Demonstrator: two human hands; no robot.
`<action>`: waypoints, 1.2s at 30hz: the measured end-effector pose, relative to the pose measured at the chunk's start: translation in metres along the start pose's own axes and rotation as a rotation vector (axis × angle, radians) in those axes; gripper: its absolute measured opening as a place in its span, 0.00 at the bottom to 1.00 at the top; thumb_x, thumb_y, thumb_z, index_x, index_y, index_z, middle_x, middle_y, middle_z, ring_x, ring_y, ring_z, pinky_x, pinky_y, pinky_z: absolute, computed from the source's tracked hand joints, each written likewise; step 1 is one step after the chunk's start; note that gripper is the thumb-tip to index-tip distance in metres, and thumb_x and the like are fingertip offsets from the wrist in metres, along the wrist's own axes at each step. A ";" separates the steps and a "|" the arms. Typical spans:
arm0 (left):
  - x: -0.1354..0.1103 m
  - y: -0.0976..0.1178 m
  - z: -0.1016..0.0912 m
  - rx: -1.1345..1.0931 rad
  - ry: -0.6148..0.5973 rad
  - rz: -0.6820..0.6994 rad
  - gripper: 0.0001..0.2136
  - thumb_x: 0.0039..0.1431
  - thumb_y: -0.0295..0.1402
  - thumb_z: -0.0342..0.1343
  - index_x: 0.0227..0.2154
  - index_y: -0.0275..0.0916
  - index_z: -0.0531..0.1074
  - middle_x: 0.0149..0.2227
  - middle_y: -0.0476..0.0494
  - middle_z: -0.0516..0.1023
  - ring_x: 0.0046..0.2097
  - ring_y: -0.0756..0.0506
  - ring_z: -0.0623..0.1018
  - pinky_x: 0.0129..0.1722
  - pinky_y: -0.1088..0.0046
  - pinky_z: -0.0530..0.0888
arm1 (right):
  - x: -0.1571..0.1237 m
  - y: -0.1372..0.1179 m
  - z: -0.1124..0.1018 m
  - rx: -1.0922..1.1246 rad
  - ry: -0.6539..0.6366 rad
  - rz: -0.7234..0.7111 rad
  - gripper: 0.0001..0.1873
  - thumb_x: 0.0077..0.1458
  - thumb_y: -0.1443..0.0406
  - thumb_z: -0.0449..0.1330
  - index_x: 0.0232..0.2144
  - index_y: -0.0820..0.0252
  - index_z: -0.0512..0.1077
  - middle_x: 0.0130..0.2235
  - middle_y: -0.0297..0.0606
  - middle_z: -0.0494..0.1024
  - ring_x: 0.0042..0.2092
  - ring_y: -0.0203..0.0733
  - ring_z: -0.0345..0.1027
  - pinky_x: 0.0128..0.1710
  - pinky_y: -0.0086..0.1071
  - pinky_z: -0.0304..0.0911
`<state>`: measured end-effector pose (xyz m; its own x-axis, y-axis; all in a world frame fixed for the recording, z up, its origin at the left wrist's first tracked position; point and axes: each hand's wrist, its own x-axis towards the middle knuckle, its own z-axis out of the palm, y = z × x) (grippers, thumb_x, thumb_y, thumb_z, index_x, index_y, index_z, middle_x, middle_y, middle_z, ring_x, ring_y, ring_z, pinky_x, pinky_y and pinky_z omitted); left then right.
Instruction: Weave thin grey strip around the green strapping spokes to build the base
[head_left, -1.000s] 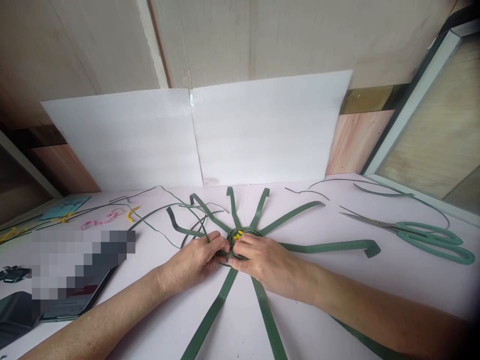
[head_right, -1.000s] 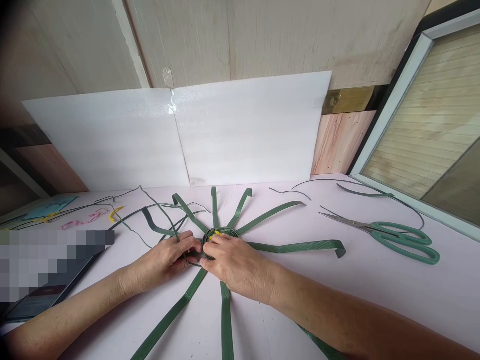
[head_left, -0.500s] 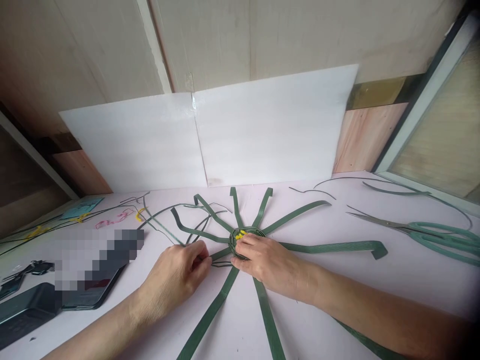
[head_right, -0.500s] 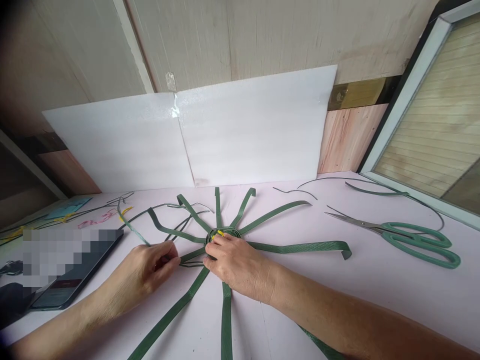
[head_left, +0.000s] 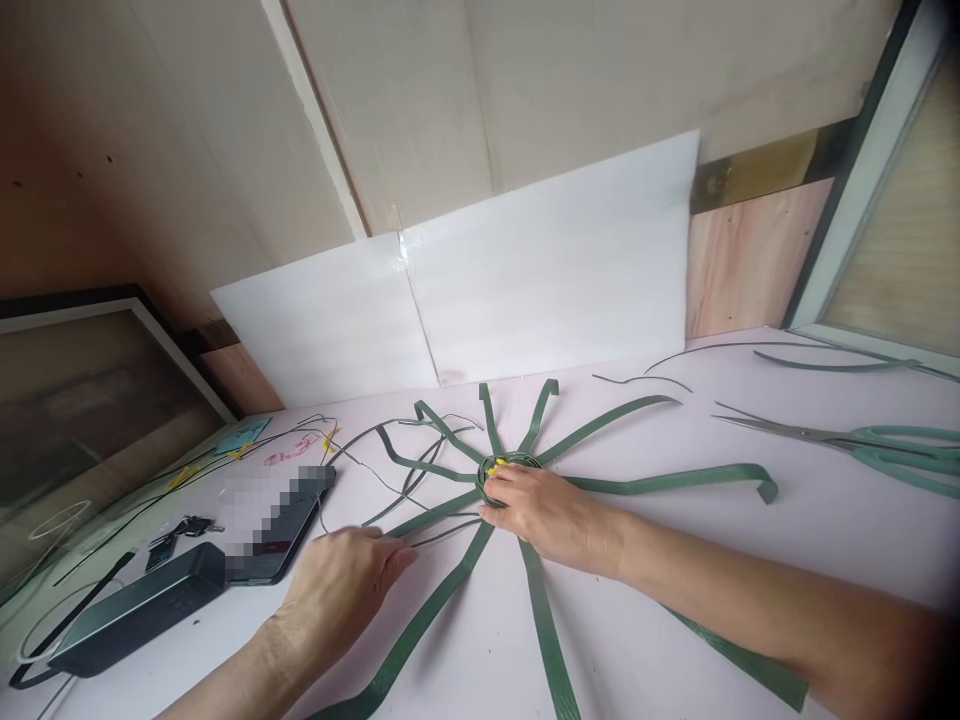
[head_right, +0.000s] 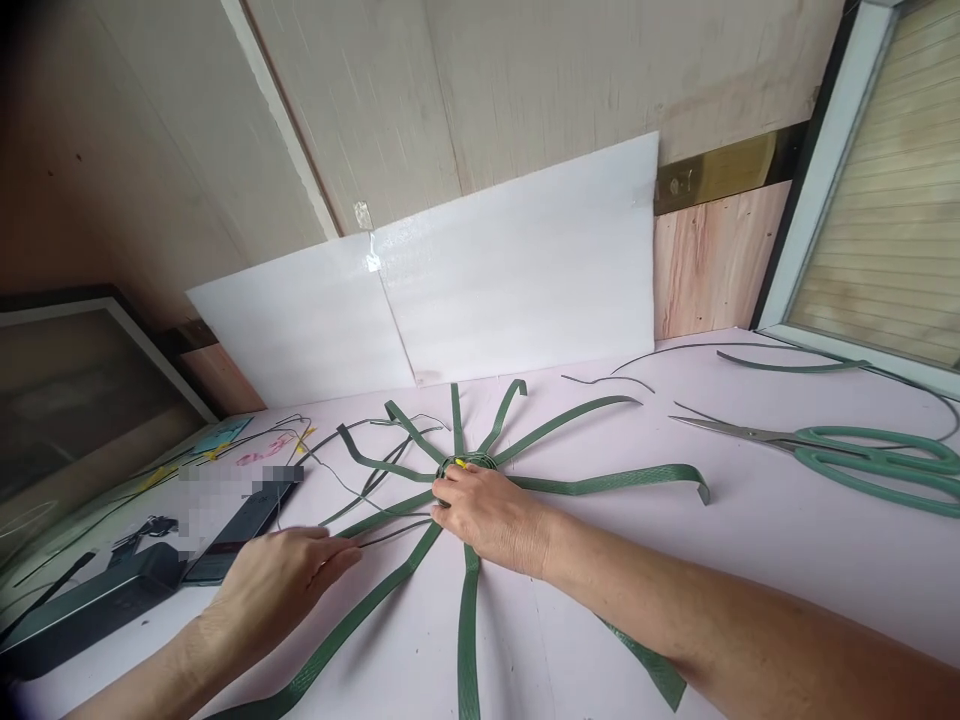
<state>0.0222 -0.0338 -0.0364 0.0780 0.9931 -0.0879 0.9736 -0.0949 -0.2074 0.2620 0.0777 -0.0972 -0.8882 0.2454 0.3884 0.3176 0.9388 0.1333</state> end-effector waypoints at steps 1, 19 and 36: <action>0.004 0.002 -0.003 0.047 0.031 0.049 0.20 0.68 0.38 0.42 0.30 0.42 0.80 0.31 0.41 0.76 0.36 0.41 0.76 0.34 0.68 0.68 | 0.000 0.000 -0.001 -0.004 0.000 -0.003 0.16 0.53 0.81 0.51 0.37 0.63 0.73 0.35 0.40 0.69 0.40 0.44 0.59 0.39 0.36 0.61; 0.042 -0.003 -0.026 0.185 0.043 0.173 0.10 0.65 0.29 0.45 0.41 0.39 0.71 0.40 0.41 0.75 0.41 0.43 0.77 0.37 0.69 0.72 | -0.001 -0.001 -0.008 -0.122 -0.003 -0.065 0.13 0.58 0.79 0.51 0.33 0.63 0.72 0.34 0.40 0.70 0.37 0.43 0.60 0.36 0.35 0.61; 0.018 -0.011 -0.058 -0.181 -0.176 0.183 0.16 0.65 0.42 0.44 0.28 0.40 0.70 0.27 0.50 0.72 0.28 0.49 0.69 0.26 0.75 0.63 | -0.001 -0.001 -0.003 -0.105 0.010 -0.057 0.12 0.57 0.79 0.52 0.29 0.63 0.71 0.35 0.39 0.69 0.37 0.42 0.60 0.37 0.36 0.61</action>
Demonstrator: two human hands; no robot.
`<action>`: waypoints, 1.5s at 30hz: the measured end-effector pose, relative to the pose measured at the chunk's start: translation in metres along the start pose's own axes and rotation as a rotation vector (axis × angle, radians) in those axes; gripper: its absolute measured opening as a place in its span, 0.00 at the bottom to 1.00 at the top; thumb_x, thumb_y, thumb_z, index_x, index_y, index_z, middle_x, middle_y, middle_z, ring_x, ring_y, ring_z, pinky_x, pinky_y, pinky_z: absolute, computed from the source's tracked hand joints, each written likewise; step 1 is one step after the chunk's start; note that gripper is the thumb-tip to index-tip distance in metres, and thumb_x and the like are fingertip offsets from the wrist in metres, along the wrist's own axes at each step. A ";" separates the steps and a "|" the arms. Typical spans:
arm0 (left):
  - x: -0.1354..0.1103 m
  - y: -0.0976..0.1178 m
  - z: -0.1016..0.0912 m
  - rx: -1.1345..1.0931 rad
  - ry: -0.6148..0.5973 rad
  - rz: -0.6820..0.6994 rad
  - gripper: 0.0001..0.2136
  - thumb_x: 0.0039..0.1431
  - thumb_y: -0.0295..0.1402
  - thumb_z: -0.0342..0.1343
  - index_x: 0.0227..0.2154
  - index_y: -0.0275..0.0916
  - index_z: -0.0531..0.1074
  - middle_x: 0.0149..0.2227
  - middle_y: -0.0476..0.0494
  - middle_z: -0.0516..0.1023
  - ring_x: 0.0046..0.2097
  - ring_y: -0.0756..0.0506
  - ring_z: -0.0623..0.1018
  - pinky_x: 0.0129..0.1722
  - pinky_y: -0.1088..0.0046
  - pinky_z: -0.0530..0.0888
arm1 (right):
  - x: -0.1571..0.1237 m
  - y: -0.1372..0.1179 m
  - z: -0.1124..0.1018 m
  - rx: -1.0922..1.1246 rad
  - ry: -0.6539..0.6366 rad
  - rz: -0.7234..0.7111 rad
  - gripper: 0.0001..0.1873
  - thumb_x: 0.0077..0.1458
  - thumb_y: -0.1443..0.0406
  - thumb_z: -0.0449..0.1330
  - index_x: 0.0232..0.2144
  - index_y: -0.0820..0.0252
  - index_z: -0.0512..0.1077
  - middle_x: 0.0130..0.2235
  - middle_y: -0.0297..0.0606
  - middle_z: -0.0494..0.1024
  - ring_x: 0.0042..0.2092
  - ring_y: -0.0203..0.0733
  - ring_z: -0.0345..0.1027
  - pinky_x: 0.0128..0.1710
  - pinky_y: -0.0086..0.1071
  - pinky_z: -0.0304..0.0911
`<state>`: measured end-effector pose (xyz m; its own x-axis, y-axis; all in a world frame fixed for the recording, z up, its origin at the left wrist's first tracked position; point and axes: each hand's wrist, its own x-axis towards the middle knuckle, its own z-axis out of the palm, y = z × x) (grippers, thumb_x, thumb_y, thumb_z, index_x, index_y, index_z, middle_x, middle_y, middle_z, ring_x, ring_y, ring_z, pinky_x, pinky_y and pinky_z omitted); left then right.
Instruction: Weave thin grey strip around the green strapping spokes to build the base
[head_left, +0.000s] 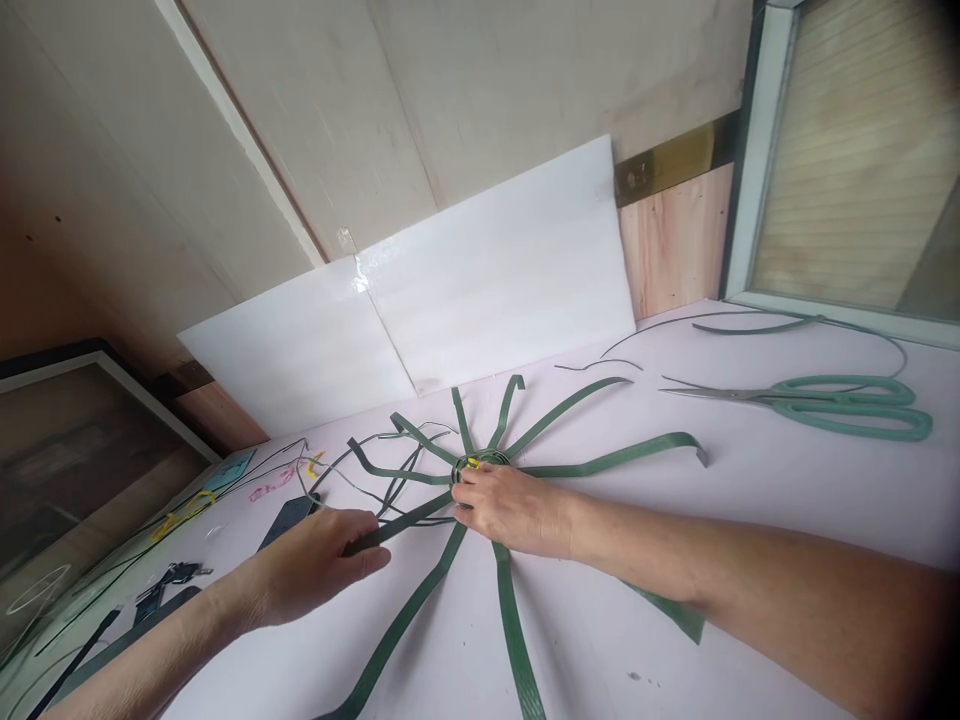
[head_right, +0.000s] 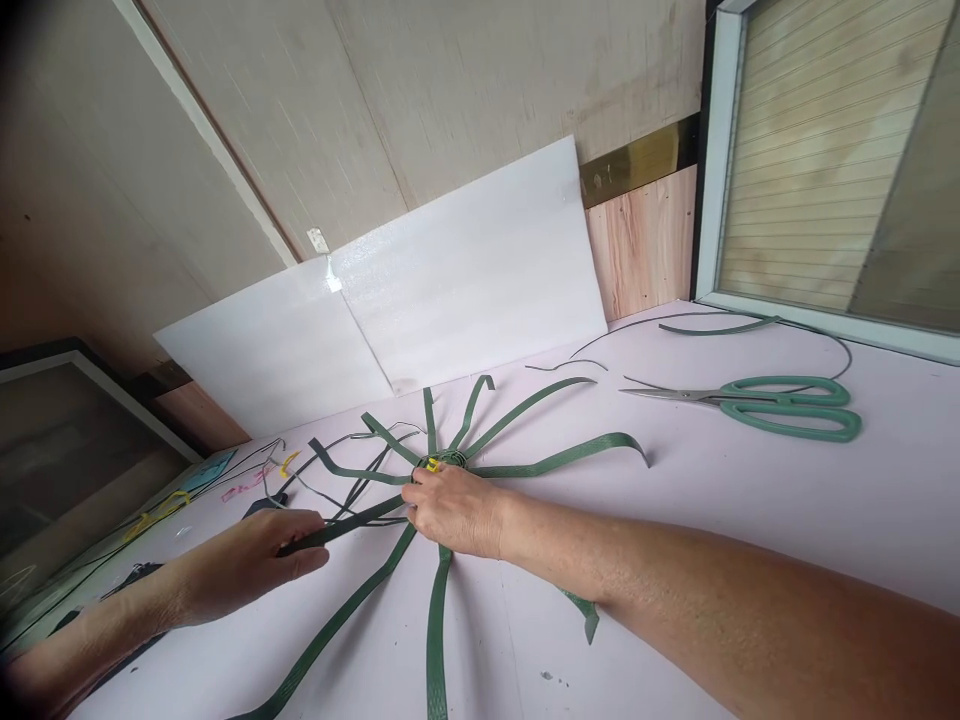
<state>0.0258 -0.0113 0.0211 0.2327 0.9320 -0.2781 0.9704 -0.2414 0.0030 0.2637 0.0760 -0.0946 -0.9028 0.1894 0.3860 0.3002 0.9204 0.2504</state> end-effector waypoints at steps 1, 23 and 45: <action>-0.002 0.001 0.000 -0.085 -0.022 0.038 0.19 0.66 0.44 0.41 0.30 0.40 0.72 0.29 0.49 0.73 0.29 0.49 0.70 0.28 0.76 0.65 | 0.000 0.000 0.000 0.000 0.006 0.000 0.12 0.57 0.78 0.52 0.30 0.63 0.71 0.35 0.39 0.69 0.38 0.42 0.60 0.37 0.36 0.61; 0.049 -0.026 0.071 -0.808 0.227 0.279 0.14 0.67 0.44 0.45 0.36 0.39 0.69 0.40 0.44 0.72 0.42 0.45 0.70 0.44 0.70 0.67 | -0.001 0.001 0.004 0.040 0.002 0.023 0.11 0.58 0.78 0.50 0.32 0.63 0.70 0.36 0.39 0.68 0.38 0.43 0.58 0.37 0.35 0.59; 0.101 -0.026 0.083 0.381 0.875 0.705 0.10 0.68 0.24 0.42 0.36 0.37 0.68 0.23 0.52 0.67 0.24 0.50 0.64 0.24 0.73 0.56 | -0.002 0.001 0.004 0.162 0.022 0.072 0.16 0.51 0.81 0.51 0.38 0.65 0.71 0.34 0.39 0.68 0.38 0.42 0.58 0.38 0.34 0.63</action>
<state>0.0183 0.0664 -0.0864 0.8168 0.3935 0.4218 0.5631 -0.7029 -0.4346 0.2649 0.0773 -0.0986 -0.8731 0.2513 0.4178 0.3090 0.9480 0.0757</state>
